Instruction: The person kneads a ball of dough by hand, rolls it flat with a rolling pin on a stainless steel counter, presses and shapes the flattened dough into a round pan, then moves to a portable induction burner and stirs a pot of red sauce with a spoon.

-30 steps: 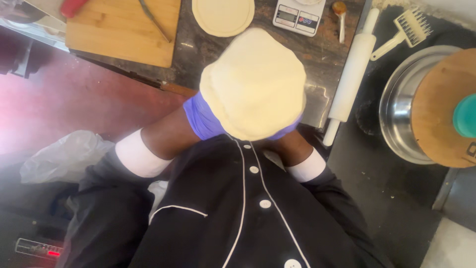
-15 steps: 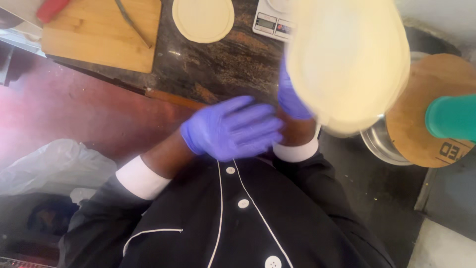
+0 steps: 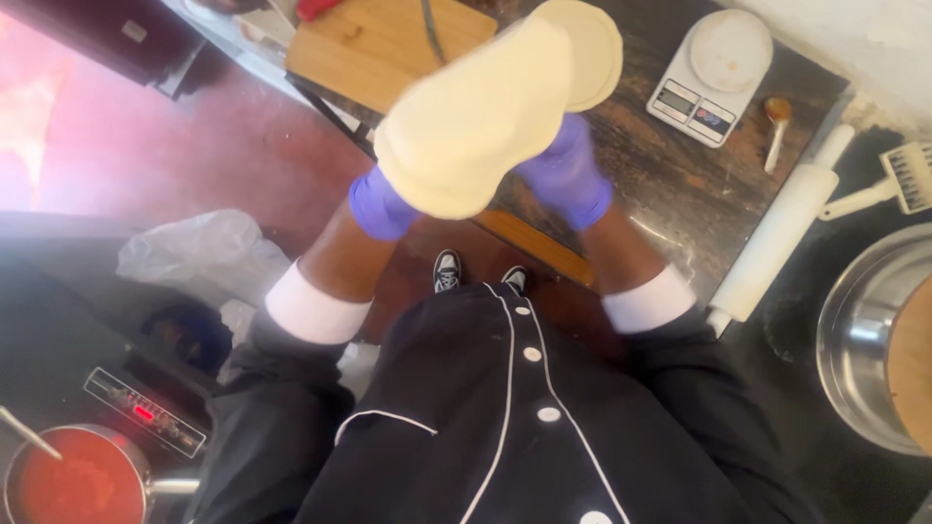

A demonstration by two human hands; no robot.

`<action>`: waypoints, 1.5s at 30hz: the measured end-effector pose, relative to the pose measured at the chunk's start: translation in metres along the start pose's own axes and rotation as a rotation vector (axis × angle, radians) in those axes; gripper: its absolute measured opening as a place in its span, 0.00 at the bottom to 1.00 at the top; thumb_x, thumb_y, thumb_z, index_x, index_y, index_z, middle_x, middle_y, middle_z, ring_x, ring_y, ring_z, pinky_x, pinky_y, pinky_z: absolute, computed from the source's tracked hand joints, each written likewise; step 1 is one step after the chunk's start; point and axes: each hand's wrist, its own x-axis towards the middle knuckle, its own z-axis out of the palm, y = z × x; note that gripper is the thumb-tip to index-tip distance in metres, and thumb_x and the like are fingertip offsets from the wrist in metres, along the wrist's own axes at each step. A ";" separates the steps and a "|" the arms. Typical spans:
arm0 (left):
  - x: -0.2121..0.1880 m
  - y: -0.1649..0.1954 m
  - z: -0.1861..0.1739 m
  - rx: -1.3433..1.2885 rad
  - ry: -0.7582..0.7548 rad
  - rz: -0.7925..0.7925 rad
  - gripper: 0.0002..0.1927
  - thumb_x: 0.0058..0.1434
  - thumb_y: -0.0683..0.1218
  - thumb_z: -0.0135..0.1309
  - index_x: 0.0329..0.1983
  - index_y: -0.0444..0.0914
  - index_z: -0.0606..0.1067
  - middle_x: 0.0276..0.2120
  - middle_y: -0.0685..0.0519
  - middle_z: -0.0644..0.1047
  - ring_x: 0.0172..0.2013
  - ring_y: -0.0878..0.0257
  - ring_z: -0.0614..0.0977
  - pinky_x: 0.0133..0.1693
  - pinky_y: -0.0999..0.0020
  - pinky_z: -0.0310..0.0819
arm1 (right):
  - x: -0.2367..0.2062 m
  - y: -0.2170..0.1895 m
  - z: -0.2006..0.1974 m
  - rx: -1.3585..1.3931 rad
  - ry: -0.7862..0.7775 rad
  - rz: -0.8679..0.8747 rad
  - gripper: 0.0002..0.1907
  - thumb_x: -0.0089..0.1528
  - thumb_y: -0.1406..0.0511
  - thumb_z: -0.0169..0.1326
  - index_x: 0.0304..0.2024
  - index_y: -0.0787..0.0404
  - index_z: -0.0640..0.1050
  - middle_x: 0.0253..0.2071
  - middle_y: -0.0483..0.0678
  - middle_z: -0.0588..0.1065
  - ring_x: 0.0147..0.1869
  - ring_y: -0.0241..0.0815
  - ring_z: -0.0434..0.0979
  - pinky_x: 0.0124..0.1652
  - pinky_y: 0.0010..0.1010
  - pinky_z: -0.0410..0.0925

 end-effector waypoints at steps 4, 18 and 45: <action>-0.016 0.048 -0.013 0.122 -0.145 0.251 0.17 0.66 0.45 0.59 0.56 0.35 0.78 0.51 0.43 0.82 0.51 0.53 0.84 0.52 0.61 0.80 | -0.022 0.029 0.042 -0.331 0.293 -0.244 0.18 0.68 0.67 0.63 0.58 0.66 0.78 0.57 0.51 0.79 0.61 0.45 0.80 0.62 0.38 0.73; 0.026 -0.038 -0.030 0.394 -0.085 -0.229 0.14 0.69 0.47 0.57 0.55 0.39 0.80 0.44 0.45 0.85 0.43 0.56 0.88 0.45 0.67 0.82 | 0.058 0.002 -0.016 -0.275 0.520 -0.320 0.17 0.70 0.66 0.61 0.59 0.67 0.77 0.55 0.52 0.79 0.58 0.46 0.81 0.58 0.37 0.74; 0.023 -0.003 0.120 0.173 -0.024 0.422 0.08 0.70 0.43 0.55 0.49 0.38 0.80 0.49 0.48 0.83 0.51 0.54 0.86 0.54 0.61 0.82 | -0.057 -0.056 -0.130 -0.651 0.665 -0.316 0.16 0.74 0.64 0.56 0.60 0.68 0.77 0.52 0.54 0.80 0.52 0.48 0.82 0.51 0.35 0.75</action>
